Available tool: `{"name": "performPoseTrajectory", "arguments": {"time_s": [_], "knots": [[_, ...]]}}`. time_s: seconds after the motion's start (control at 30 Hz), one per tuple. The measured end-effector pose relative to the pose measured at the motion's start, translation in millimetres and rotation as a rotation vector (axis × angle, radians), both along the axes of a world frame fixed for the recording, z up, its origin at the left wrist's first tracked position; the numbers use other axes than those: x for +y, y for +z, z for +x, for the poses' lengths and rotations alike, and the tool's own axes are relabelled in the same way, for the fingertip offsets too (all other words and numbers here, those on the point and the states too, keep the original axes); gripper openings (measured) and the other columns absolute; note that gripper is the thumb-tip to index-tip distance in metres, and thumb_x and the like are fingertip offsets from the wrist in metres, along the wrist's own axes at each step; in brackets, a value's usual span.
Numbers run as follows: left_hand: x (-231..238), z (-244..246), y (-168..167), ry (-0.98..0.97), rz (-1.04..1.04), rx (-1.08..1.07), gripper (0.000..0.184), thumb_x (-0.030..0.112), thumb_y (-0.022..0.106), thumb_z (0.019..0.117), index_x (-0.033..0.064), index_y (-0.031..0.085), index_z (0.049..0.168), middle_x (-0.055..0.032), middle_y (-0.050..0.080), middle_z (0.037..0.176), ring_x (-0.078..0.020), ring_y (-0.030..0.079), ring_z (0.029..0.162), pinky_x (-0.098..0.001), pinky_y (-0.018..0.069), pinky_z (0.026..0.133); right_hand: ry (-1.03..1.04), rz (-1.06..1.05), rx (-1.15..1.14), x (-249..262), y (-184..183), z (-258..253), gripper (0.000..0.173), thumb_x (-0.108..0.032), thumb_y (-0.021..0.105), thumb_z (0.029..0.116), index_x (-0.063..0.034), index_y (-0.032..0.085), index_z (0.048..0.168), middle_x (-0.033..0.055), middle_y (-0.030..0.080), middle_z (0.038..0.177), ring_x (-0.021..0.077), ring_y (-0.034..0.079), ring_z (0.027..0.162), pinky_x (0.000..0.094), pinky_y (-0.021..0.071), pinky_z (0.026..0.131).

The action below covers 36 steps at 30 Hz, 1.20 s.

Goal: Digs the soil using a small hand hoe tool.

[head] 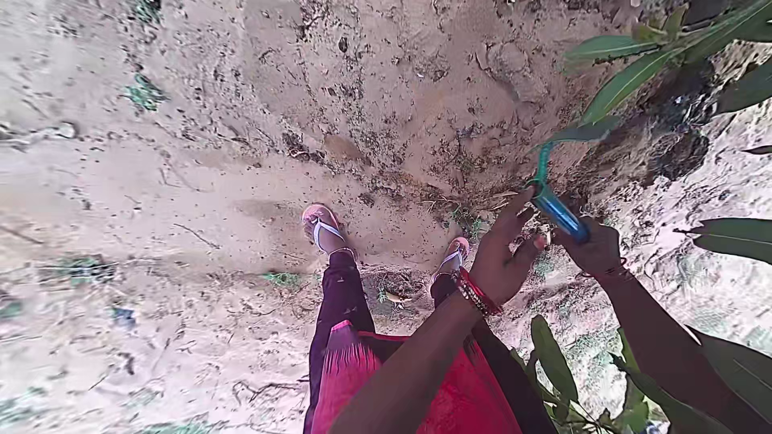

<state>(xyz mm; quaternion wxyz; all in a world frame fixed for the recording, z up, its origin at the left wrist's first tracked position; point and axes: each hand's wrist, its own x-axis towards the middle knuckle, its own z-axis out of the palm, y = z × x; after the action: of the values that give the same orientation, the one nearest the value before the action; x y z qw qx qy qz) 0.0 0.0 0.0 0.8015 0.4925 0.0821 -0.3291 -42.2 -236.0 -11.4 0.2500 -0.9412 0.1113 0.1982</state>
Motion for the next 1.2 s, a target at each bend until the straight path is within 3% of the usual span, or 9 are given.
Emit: {"name": "performPoseTrajectory", "arguments": {"time_s": [0.03, 0.1, 0.27, 0.33, 0.43, 0.57, 0.7, 0.93, 1.2], "knots": [[23, -30, -7, 0.137, 0.078, 0.085, 0.066, 0.001, 0.054, 0.0967, -0.0095, 0.026, 0.156, -0.0282, 0.032, 0.16, -0.0243, 0.051, 0.14, -0.0347, 0.0476, 0.111, 0.061, -0.007, 0.172, 30, -13, 2, 0.035, -0.023, 0.068, 0.0937, 0.0115, 0.072, 0.101, 0.0286, 0.072, 0.09, 0.0415, 0.07, 0.083, 0.059, 0.0522, 0.079], [59, -85, -14, 0.293, 0.277, 0.274, 0.074, 0.004, 0.052, 0.096, -0.0134, 0.013, 0.156, -0.0323, 0.024, 0.161, -0.0178, 0.053, 0.135, -0.0269, 0.0498, 0.103, 0.186, -0.013, 0.494, 96, -40, 15, 0.039, -0.025, 0.064, 0.1005, 0.01, 0.07, 0.116, 0.0327, 0.071, 0.107, 0.0512, 0.068, 0.103, 0.0664, 0.0482, 0.093], [85, -124, -85, 0.24, 0.8, 0.594, 0.063, -0.005, 0.051, 0.0993, -0.0118, 0.022, 0.155, -0.0337, 0.04, 0.15, -0.0218, 0.066, 0.096, -0.0325, 0.0544, 0.082, 0.533, -0.027, 0.738, 235, -109, 48, 0.039, -0.037, 0.061, 0.1046, -0.0018, 0.063, 0.121, 0.0214, 0.071, 0.105, 0.0411, 0.071, 0.099, 0.0595, 0.0535, 0.079], [79, -100, -107, 0.228, 0.857, 0.514, 0.06, -0.004, 0.05, 0.098, -0.012, 0.027, 0.153, -0.0322, 0.044, 0.148, -0.0202, 0.065, 0.09, -0.0307, 0.054, 0.077, 0.574, 0.006, 0.583, 273, -117, 73, 0.039, -0.039, 0.062, 0.1037, -0.0032, 0.063, 0.118, 0.0188, 0.071, 0.098, 0.0386, 0.072, 0.092, 0.057, 0.055, 0.072], [78, -100, -110, 0.144, 0.87, 0.5, 0.059, -0.003, 0.052, 0.0979, -0.0123, 0.03, 0.152, -0.0314, 0.045, 0.148, -0.0203, 0.067, 0.09, -0.0322, 0.0548, 0.079, 0.5, 0.013, 0.614, 305, -121, 108, 0.039, -0.035, 0.059, 0.1054, -0.0013, 0.06, 0.125, 0.0209, 0.072, 0.104, 0.04, 0.071, 0.099, 0.0584, 0.054, 0.079], [97, -103, -125, 0.076, 0.917, 0.495, 0.062, -0.002, 0.053, 0.0989, -0.0096, 0.027, 0.155, -0.0305, 0.042, 0.152, -0.0245, 0.067, 0.097, -0.035, 0.0557, 0.083, 0.264, -0.18, 0.807, 260, -190, 90, 0.036, -0.029, 0.058, 0.104, -0.0004, 0.062, 0.125, 0.0243, 0.07, 0.116, 0.0419, 0.068, 0.111, 0.0617, 0.0529, 0.088], [105, -95, -131, 0.081, 0.92, 0.479, 0.063, -0.001, 0.055, 0.0983, -0.01, 0.028, 0.154, -0.0316, 0.039, 0.154, -0.0268, 0.067, 0.102, -0.035, 0.0557, 0.085, 0.401, -0.337, 0.965, 234, -215, 62, 0.034, -0.023, 0.061, 0.1007, -0.0011, 0.066, 0.126, 0.0267, 0.068, 0.123, 0.0456, 0.066, 0.116, 0.0656, 0.0524, 0.088], [106, -78, -133, 0.093, 0.94, 0.425, 0.064, 0.002, 0.057, 0.099, -0.01, 0.028, 0.154, -0.0331, 0.037, 0.154, -0.0336, 0.063, 0.114, -0.0395, 0.0535, 0.093, 0.305, -0.331, 0.944, 218, -168, 94, 0.034, -0.027, 0.064, 0.0996, 0.0011, 0.067, 0.118, 0.026, 0.07, 0.114, 0.044, 0.067, 0.11, 0.0645, 0.052, 0.086], [92, -65, -119, 0.164, 0.932, 0.357, 0.065, 0.001, 0.058, 0.0985, -0.0095, 0.027, 0.155, -0.0336, 0.029, 0.158, -0.0329, 0.061, 0.116, -0.0371, 0.0541, 0.088, 0.366, -0.443, 1.055, 152, -71, 69, 0.039, -0.03, 0.057, 0.1059, -0.0012, 0.06, 0.132, 0.027, 0.067, 0.122, 0.0455, 0.064, 0.117, 0.0639, 0.0501, 0.092]]}}
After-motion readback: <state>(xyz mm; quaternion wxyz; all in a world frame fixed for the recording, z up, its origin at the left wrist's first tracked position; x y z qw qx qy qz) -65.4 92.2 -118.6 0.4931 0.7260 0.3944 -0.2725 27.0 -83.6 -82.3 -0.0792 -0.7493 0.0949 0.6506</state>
